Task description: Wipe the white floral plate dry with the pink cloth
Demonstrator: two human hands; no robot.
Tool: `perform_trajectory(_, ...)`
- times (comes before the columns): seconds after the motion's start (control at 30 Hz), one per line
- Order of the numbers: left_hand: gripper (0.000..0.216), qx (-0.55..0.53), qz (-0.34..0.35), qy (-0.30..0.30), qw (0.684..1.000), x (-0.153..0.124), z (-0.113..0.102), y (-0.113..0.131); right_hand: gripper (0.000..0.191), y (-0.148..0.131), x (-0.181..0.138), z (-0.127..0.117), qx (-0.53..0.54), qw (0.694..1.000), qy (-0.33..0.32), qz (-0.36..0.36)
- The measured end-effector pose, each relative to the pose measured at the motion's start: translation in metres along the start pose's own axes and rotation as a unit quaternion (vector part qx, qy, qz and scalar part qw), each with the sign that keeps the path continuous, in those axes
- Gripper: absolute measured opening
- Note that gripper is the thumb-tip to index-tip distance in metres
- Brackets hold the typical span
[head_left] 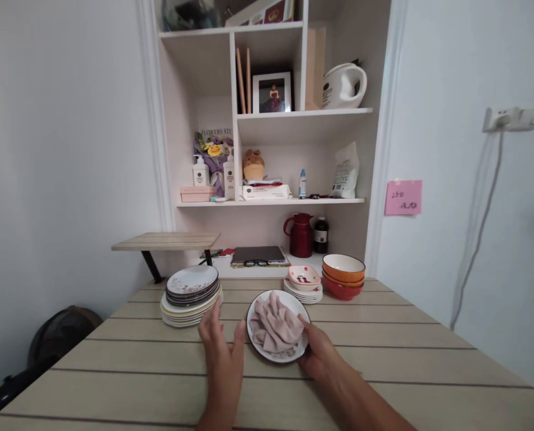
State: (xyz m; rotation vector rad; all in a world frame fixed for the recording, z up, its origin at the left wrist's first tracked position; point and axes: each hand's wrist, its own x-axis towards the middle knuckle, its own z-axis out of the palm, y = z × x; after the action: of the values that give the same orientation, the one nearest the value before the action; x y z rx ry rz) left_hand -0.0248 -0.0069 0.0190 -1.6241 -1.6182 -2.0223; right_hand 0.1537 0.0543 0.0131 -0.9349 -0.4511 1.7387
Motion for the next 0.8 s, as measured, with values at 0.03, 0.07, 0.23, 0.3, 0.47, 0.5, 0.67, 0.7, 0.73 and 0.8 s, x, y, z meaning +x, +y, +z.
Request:
perform_trajectory(0.03, 0.054, 0.028, 0.049, -0.013, 0.998, -0.002, 0.0, 0.003, 0.043, 0.001, -0.002, 0.002, -0.003, 1.0, 0.004, -0.01)
perform_trajectory(0.07, 0.052, 0.052, 0.092, -0.03, 0.994, -0.005, 0.0, 0.006, 0.044, 0.002, -0.004, 0.003, -0.007, 1.0, 0.006, -0.021)
perform_trajectory(0.23, 0.053, 0.121, 0.183, -0.109, 0.969, -0.015, 0.003, 0.011, 0.046, 0.006, -0.017, 0.011, -0.046, 0.996, -0.018, -0.08)
perform_trajectory(0.3, 0.058, 0.124, 0.183, -0.13, 0.967, -0.016, 0.003, 0.011, 0.045, 0.008, -0.021, 0.012, -0.084, 0.991, -0.034, -0.094)
perform_trajectory(0.47, 0.074, 0.086, 0.132, -0.23, 0.96, -0.017, 0.003, 0.008, 0.046, 0.013, -0.023, 0.013, -0.113, 0.982, -0.091, -0.125)
perform_trajectory(0.5, 0.077, 0.074, 0.114, -0.264, 0.955, -0.018, 0.003, 0.008, 0.046, 0.014, -0.023, 0.012, -0.105, 0.983, -0.092, -0.119)
perform_trajectory(0.67, 0.045, 0.058, 0.048, -0.324, 0.943, -0.021, 0.008, 0.009, 0.047, 0.014, -0.017, 0.01, -0.067, 0.995, -0.044, -0.065)
perform_trajectory(0.7, 0.038, 0.064, 0.038, -0.31, 0.948, -0.021, 0.01, 0.008, 0.046, 0.013, -0.016, 0.01, -0.063, 0.996, -0.035, -0.059)
perform_trajectory(0.73, 0.034, 0.072, 0.03, -0.296, 0.952, -0.021, 0.011, 0.008, 0.046, 0.012, -0.015, 0.009, -0.058, 0.997, -0.029, -0.051)
perform_trajectory(0.8, 0.033, 0.081, 0.023, -0.272, 0.959, -0.021, 0.014, 0.005, 0.046, 0.01, -0.013, 0.008, -0.046, 0.998, -0.026, -0.038)
